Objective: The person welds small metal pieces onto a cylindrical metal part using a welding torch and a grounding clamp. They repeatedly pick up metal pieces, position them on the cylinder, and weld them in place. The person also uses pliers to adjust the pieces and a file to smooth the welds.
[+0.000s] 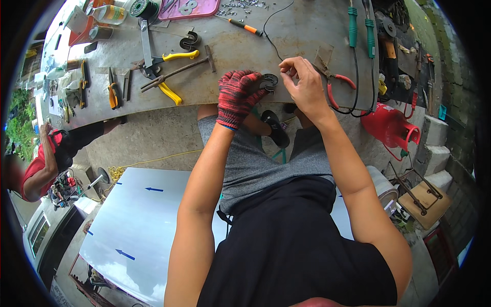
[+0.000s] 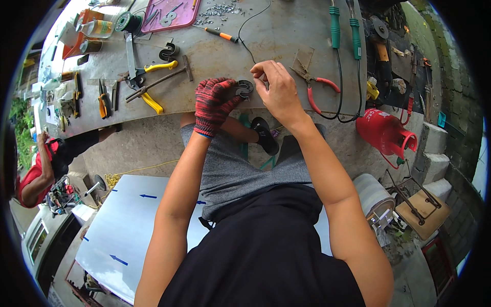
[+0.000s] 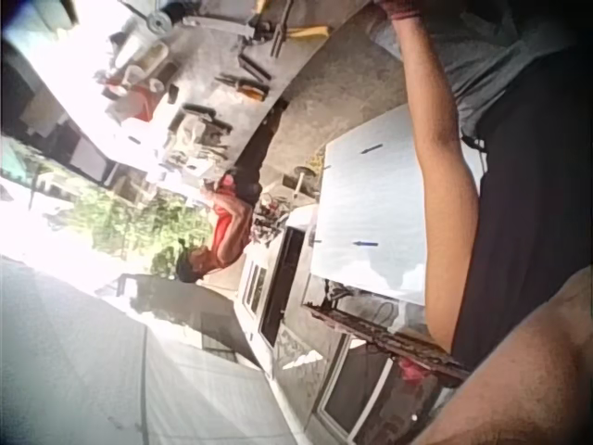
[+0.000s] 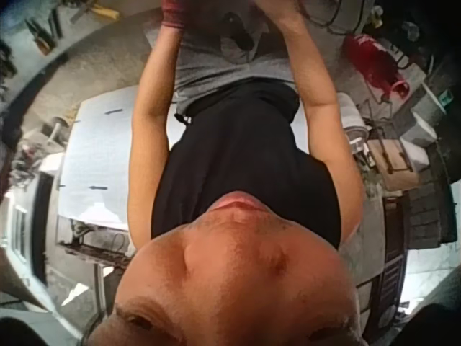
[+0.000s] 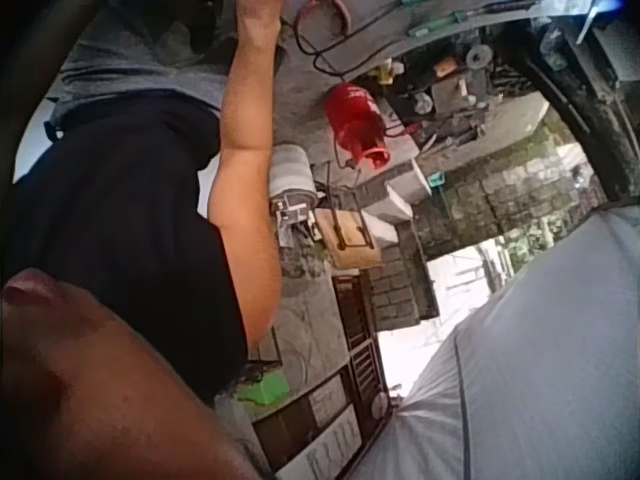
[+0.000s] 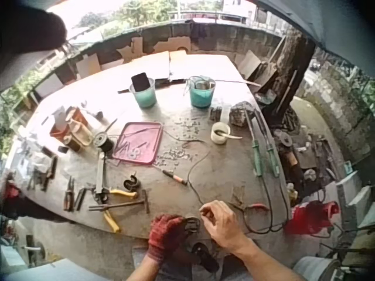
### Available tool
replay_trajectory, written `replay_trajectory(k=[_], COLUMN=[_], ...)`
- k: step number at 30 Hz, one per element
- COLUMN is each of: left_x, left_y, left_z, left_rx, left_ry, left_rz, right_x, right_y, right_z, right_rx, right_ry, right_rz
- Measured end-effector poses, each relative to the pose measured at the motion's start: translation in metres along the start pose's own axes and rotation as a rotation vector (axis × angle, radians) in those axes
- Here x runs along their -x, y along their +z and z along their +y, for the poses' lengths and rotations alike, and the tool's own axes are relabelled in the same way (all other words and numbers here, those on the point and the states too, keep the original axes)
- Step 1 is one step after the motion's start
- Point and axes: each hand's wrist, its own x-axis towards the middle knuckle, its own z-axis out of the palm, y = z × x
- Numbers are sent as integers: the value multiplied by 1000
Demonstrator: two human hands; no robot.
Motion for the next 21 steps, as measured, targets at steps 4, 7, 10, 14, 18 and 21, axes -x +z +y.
replay_trajectory(k=[4,7,10,14,18,21], left_x=[1,0,1,1,1,3], left_y=[3,4,3,3,2,2], left_z=[-3,-6,-6,-8,-8,-8], left_rx=[-17,-21,-10,-18,-10,-20], left_ry=[41,71,64,73,73,69], left_rz=[38,43,21,-3,-3,-3], right_x=[1,1,4,6,6,7], right_y=[0,-2,-2,-1,-1,0], right_z=[1,-2,1,3,3,3], right_rx=[-17,-29,-35,-47,-56,-64], right_ry=[20,32,22,37,30,27], right_rz=[17,17,25,32,30,30])
